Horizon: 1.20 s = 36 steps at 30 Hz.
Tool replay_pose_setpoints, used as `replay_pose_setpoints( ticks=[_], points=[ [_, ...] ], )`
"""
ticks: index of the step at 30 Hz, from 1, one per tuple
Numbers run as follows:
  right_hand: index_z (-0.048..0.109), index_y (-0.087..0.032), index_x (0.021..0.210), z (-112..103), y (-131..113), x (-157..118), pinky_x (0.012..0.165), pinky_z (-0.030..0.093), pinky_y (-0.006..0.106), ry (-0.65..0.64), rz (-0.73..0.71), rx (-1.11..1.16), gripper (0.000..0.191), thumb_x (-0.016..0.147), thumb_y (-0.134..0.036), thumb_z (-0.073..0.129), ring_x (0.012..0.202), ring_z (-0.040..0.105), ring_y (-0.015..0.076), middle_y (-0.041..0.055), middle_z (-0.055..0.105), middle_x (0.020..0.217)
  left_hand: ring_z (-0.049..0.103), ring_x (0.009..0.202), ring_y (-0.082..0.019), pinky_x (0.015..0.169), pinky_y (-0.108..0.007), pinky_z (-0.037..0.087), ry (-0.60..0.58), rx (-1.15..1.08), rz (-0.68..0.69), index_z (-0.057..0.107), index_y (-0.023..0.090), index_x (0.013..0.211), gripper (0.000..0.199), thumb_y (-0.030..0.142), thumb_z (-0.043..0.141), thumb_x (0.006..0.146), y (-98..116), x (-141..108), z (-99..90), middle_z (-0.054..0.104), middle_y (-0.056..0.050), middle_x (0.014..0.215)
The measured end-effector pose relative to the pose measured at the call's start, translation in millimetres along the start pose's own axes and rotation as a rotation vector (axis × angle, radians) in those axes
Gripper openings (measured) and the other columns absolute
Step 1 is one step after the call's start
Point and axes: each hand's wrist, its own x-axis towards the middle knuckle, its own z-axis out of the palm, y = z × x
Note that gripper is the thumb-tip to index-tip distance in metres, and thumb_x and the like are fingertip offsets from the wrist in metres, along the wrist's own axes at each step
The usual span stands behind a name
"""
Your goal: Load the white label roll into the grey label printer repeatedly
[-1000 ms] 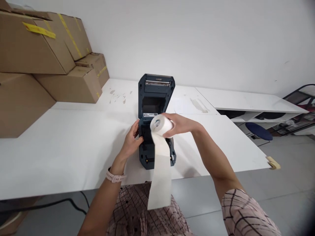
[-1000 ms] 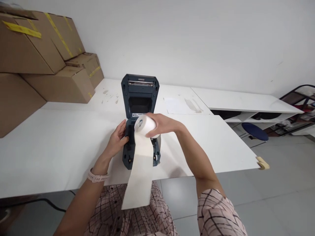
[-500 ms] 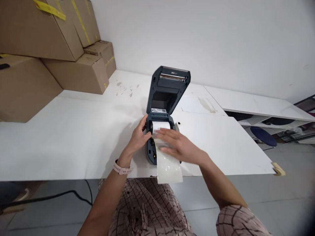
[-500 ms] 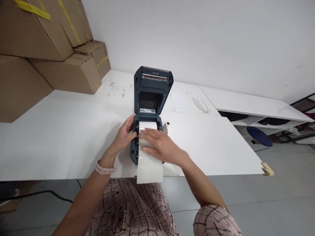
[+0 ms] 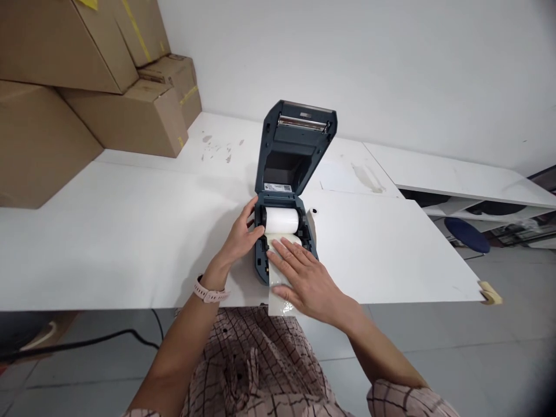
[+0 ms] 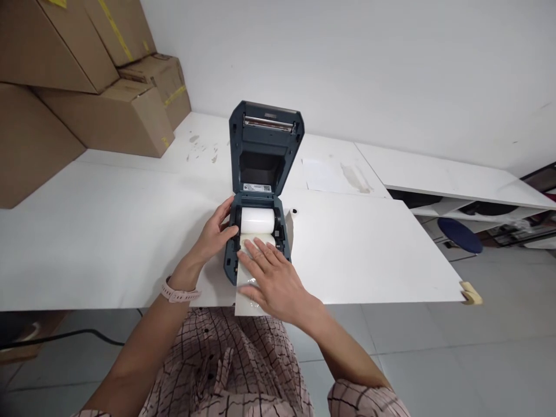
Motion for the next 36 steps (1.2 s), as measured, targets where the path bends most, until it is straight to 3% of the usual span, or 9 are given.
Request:
replay_pose_setpoints(
  ticks=[3,7,9,12,18,23,28,32,36],
  points=[
    [0.036,-0.021,0.162,-12,-15,-8,0.124,0.041,0.058,-0.004,0.011,0.063,0.078,0.098,-0.056,0.062,0.16,0.024,0.0363,0.0155,0.032,0.169,0.024,0.161,-0.032,0.129,-0.052,0.029,0.0,0.012,-0.039,0.03,0.03,0.162,0.08,0.045,0.065,0.092,0,-2,3.3,0.024,-0.007,0.175],
    [0.062,-0.03,0.142,-63,0,-2,0.101,0.064,0.043,0.027,-0.171,0.522,0.046,0.102,-0.053,0.058,0.125,0.071,0.0237,0.0052,0.075,0.134,0.029,0.159,-0.032,0.128,-0.051,0.031,0.044,-0.015,-0.066,0.037,0.031,0.16,0.075,0.055,0.063,0.093,1,-2,3.6,0.031,-0.006,0.173],
    [0.067,-0.034,0.135,-88,30,19,0.095,0.066,0.039,0.327,-0.071,0.625,0.033,0.107,-0.044,0.053,0.112,0.076,0.0186,0.0002,0.079,0.122,0.033,0.157,-0.032,0.127,-0.05,0.033,0.084,-0.055,-0.084,0.043,0.031,0.157,0.071,0.057,0.061,0.094,2,-2,2.4,0.038,-0.006,0.169],
    [0.057,-0.036,0.143,-108,94,73,0.113,0.053,0.049,0.793,0.211,0.472,0.044,0.105,-0.056,0.05,0.14,0.059,0.0237,0.0032,0.061,0.15,0.035,0.156,-0.032,0.126,-0.05,0.035,0.158,-0.12,-0.115,0.049,0.032,0.153,0.066,0.06,0.06,0.094,5,-1,1.3,0.042,-0.006,0.167],
    [0.04,-0.032,0.155,-108,176,161,0.123,0.041,0.049,0.597,0.28,0.695,0.076,0.1,-0.079,0.017,0.15,0.044,0.0192,0.0023,0.052,0.159,0.05,0.146,-0.033,0.118,-0.053,0.043,0.246,-0.263,-0.174,0.049,0.027,0.152,0.071,0.067,0.051,0.094,8,1,-0.3,0.052,-0.013,0.16],
    [0.058,-0.035,0.143,-96,120,102,0.114,0.05,0.05,0.696,0.204,0.766,0.07,0.103,-0.075,0.017,0.138,0.058,0.0241,-0.0005,0.067,0.139,0.056,0.141,-0.033,0.113,-0.052,0.047,0.285,-0.319,-0.171,0.053,0.025,0.149,0.072,0.069,0.051,0.092,-1,8,-4.6,0.06,-0.015,0.152],
    [0.075,-0.036,0.116,-60,42,20,0.103,0.057,0.047,0.654,0.218,0.706,0.026,0.104,-0.047,0.055,0.116,0.069,0.0227,0.0001,0.076,0.118,0.053,0.144,-0.031,0.111,-0.048,0.05,0.341,-0.188,-0.076,0.056,0.026,0.145,0.064,0.066,0.048,0.096,-2,5,-6.0,0.06,-0.013,0.152],
    [0.076,-0.036,0.108,-25,15,6,0.109,0.053,0.051,0.702,0.281,0.659,0.02,0.103,-0.033,0.057,0.115,0.07,0.0234,0.0002,0.079,0.106,0.046,0.149,-0.027,0.121,-0.046,0.041,0.485,0.059,0.215,0.06,0.028,0.141,0.051,0.055,0.055,0.098,31,-18,5.7,0.057,-0.008,0.154],
    [0.07,-0.037,0.124,-9,10,10,0.122,0.041,0.055,0.68,0.331,0.497,0.037,0.108,-0.03,0.037,0.127,0.066,0.0225,-0.0011,0.077,0.121,0.035,0.156,-0.031,0.129,-0.055,0.025,0.366,0.31,0.409,0.061,0.029,0.14,0.048,0.053,0.054,0.1,86,-25,32.6,0.052,-0.005,0.157]
  ],
)
